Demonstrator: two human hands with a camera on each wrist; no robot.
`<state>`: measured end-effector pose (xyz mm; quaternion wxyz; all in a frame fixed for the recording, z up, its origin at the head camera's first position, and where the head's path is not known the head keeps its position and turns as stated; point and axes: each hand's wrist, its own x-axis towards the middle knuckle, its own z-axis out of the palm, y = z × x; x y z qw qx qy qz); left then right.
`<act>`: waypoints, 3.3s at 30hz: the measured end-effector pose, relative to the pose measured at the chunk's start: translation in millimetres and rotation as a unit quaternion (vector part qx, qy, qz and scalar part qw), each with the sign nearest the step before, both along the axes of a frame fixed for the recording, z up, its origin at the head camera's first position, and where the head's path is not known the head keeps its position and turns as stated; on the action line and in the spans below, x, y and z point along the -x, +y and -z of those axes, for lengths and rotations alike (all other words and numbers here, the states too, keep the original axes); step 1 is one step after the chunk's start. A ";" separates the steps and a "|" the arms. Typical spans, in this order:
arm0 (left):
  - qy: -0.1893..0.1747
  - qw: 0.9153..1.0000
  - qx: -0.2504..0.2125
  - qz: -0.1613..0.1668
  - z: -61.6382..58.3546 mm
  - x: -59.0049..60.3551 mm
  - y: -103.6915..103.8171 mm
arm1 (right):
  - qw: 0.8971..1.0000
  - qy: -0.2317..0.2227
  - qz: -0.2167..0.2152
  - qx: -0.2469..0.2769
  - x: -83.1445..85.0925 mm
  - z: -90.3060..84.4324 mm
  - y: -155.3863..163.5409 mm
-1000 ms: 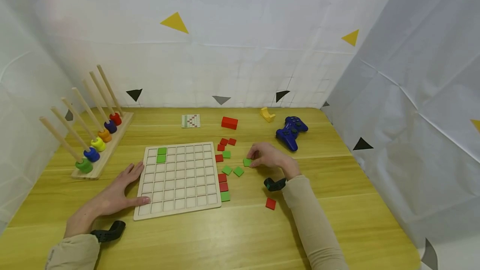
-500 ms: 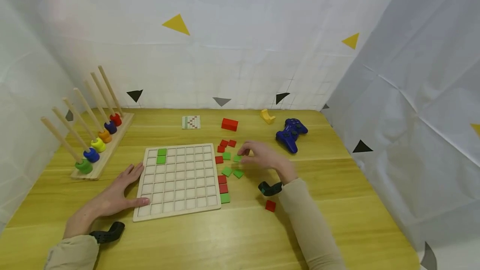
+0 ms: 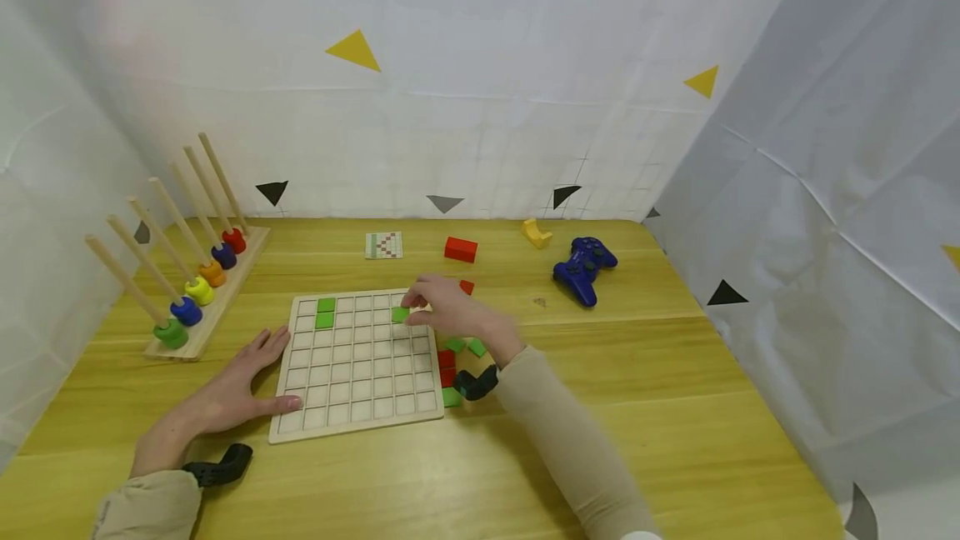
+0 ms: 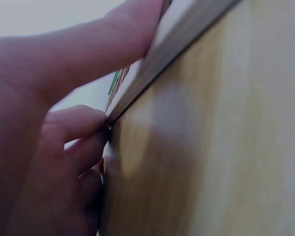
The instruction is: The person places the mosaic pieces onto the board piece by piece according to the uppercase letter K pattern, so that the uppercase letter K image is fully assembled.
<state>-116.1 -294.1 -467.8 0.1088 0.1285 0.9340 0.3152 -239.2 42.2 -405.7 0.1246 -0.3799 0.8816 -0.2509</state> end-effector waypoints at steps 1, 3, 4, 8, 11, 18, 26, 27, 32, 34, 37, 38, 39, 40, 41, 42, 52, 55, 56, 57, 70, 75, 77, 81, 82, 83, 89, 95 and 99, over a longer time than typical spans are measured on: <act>0.000 1.000 0.000 0.000 0.0 0.0 0.0 | 1.000 -0.004 0.000 0.000 -1.9 -0.5 -6.1; -0.001 1.000 -0.001 -0.001 -0.2 -0.1 -0.1 | 1.000 0.004 -0.005 -0.005 -4.8 0.2 -17.9; -0.001 1.000 -0.001 -0.001 -0.6 -0.3 0.0 | 1.000 0.007 -0.008 -0.009 -5.5 1.1 -23.5; -0.001 1.000 0.002 -0.004 -0.8 -0.9 0.0 | 0.999 0.025 -0.018 -0.039 -7.9 5.7 -46.6; -0.002 1.000 0.007 -0.007 -0.2 -0.7 0.3 | 0.998 0.030 -0.019 -0.059 -8.9 10.5 -63.3; -0.001 1.000 0.015 -0.010 2.4 0.3 1.0 | 0.995 0.048 -0.032 -0.076 -8.5 25.2 -94.0; -0.003 1.000 0.007 -0.011 1.9 0.5 0.9 | 0.994 0.063 -0.036 -0.085 -8.1 38.2 -109.5; -0.003 1.000 0.006 -0.011 2.1 0.5 0.8 | 0.993 0.067 -0.035 -0.087 -8.5 38.7 -110.6; -0.004 1.000 0.008 -0.010 3.4 0.7 -0.2 | 0.992 0.080 -0.027 -0.091 -10.4 40.1 -114.9; -0.005 1.000 0.006 -0.010 3.5 0.7 -0.5 | 0.993 0.079 -0.024 -0.089 -10.9 41.5 -116.1; -0.005 1.000 0.004 -0.011 3.0 0.5 -0.6 | 0.993 0.077 -0.021 -0.085 -11.2 43.7 -117.3; -0.005 1.000 0.003 -0.011 2.6 0.4 -0.4 | 0.994 0.074 -0.020 -0.081 -11.1 44.1 -117.3; -0.006 1.000 0.002 -0.011 2.4 0.5 -0.4 | 0.994 0.071 -0.019 -0.077 -11.2 44.4 -117.2; -0.007 1.000 0.002 -0.011 2.1 0.4 -0.2 | 0.995 0.069 -0.019 -0.074 -11.2 44.7 -116.9; -0.007 1.000 0.003 -0.011 2.0 0.4 0.0 | 0.995 0.065 -0.017 -0.071 -11.2 45.1 -116.7; -0.006 1.000 0.003 -0.010 1.8 0.4 0.2 | 0.996 0.062 -0.016 -0.067 -11.0 45.6 -116.5; -0.007 1.000 0.005 -0.011 1.4 -0.3 0.7 | 0.999 0.014 0.002 -0.041 -8.9 47.9 -115.5; -0.006 1.000 0.006 -0.011 1.3 0.0 0.7 | 0.999 0.002 0.003 -0.039 -8.7 46.9 -115.1; -0.007 1.000 0.005 -0.011 1.2 0.0 0.6 | 0.999 0.000 0.003 -0.039 -8.6 46.5 -115.0; -0.006 1.000 0.004 -0.011 1.2 -0.1 0.5 | 0.999 -0.002 0.003 -0.038 -8.3 46.2 -115.0; -0.003 1.000 0.004 -0.009 -0.1 -0.1 0.5 | 0.999 -0.018 0.017 -0.027 -9.9 46.0 -113.9; -0.003 1.000 0.007 -0.008 0.3 -0.7 0.8 | 0.998 -0.059 0.011 0.011 -8.3 47.4 -110.0; -0.006 1.000 0.009 -0.009 0.9 -1.0 0.9 | 0.996 -0.085 0.010 0.034 -7.6 48.3 -106.3; -0.011 1.000 0.008 -0.010 1.7 -1.1 0.8 | 0.992 -0.109 0.007 0.063 -7.3 43.9 -94.4; -0.011 1.000 0.007 -0.010 1.8 -0.9 0.8 | 0.992 -0.110 0.006 0.067 -7.3 40.9 -90.6; -0.011 1.000 0.006 -0.011 1.7 -0.6 0.8 | 0.991 -0.111 0.004 0.071 -7.4 37.5 -86.3; -0.010 1.000 0.004 -0.011 0.8 0.8 0.6 | 0.990 -0.108 -0.005 0.092 -5.0 20.2 -54.7; -0.005 1.000 -0.001 -0.007 0.2 0.6 -0.2 | 0.988 -0.088 0.020 0.122 -1.6 14.1 -16.1; -0.004 1.000 0.001 -0.006 0.1 0.5 0.0 | 0.988 -0.082 0.046 0.125 0.1 10.2 9.1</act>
